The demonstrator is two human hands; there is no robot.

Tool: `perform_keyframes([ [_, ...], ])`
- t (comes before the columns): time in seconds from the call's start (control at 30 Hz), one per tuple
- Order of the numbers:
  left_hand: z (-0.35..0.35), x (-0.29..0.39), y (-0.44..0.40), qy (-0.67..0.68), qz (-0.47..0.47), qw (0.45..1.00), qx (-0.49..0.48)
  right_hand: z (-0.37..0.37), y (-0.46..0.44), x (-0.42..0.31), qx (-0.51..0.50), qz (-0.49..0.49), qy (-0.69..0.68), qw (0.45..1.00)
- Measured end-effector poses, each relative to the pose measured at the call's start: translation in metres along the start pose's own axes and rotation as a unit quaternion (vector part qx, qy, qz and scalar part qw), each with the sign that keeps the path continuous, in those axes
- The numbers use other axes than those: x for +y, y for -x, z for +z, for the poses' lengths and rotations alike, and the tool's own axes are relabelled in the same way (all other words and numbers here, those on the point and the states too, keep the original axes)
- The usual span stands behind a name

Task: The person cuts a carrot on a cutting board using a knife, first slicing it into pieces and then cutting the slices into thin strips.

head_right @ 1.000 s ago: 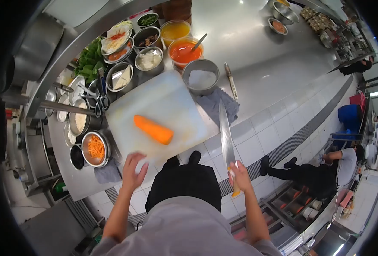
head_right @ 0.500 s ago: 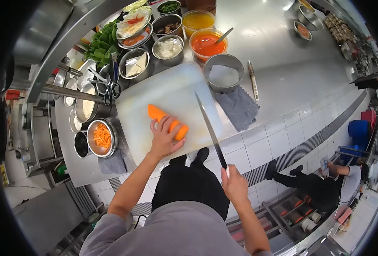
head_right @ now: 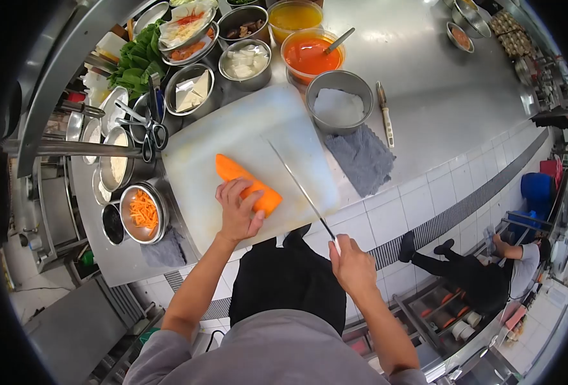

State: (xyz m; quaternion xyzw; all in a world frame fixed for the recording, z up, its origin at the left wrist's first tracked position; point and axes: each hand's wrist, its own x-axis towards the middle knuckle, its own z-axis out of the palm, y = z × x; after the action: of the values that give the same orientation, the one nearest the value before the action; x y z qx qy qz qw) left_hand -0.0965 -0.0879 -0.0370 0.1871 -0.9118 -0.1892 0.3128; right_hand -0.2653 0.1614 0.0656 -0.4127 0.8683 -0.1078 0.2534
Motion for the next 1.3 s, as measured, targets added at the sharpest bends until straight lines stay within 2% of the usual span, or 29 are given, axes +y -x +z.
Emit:
perform_keyframes([
  [0.17, 0.006, -0.002, 0.001, 0.003, 0.004, 1.000, 0.001, 0.005, 0.013, 0.010, -0.002, 0.030, -0.007, 1.000],
  [0.27, 0.004, 0.001, -0.004, -0.001, -0.002, 1.000, -0.005, 0.006, 0.009, 0.006, 0.022, 0.003, 0.038, 0.999],
  [0.43, 0.015, 0.003, -0.010, -0.014, -0.016, 1.000, -0.007, -0.016, 0.000, -0.008, -0.014, 0.001, 0.045, 0.999],
  [0.5, 0.018, 0.004, -0.008, -0.007, -0.035, 0.999, 0.022, -0.023, 0.001, -0.016, -0.016, -0.006, 0.054, 0.998],
  [0.63, 0.020, 0.006, -0.012, -0.006, -0.025, 0.999, 0.026, -0.040, 0.003, -0.032, -0.013, -0.044, 0.062, 0.997],
  [0.7, 0.022, 0.009, -0.014, 0.021, -0.051, 0.998, 0.022, -0.046, 0.007, -0.037, -0.026, -0.047, 0.070, 0.996],
  [0.97, 0.022, 0.014, -0.015, 0.007, -0.060, 0.998, 0.032, -0.071, 0.033, -0.039, -0.038, -0.059, 0.106, 0.992],
  [1.03, 0.025, 0.014, -0.013, 0.002, -0.059, 0.998, 0.037, -0.083, 0.040, -0.038, -0.064, -0.050, 0.117, 0.990],
  [1.1, 0.028, 0.016, -0.009, 0.032, -0.103, 0.993, 0.048, -0.093, 0.047, -0.035, -0.075, -0.046, 0.131, 0.987],
  [1.3, 0.028, 0.016, -0.008, 0.009, -0.097, 0.994, 0.048, -0.120, 0.057, -0.038, -0.116, -0.041, 0.156, 0.980],
])
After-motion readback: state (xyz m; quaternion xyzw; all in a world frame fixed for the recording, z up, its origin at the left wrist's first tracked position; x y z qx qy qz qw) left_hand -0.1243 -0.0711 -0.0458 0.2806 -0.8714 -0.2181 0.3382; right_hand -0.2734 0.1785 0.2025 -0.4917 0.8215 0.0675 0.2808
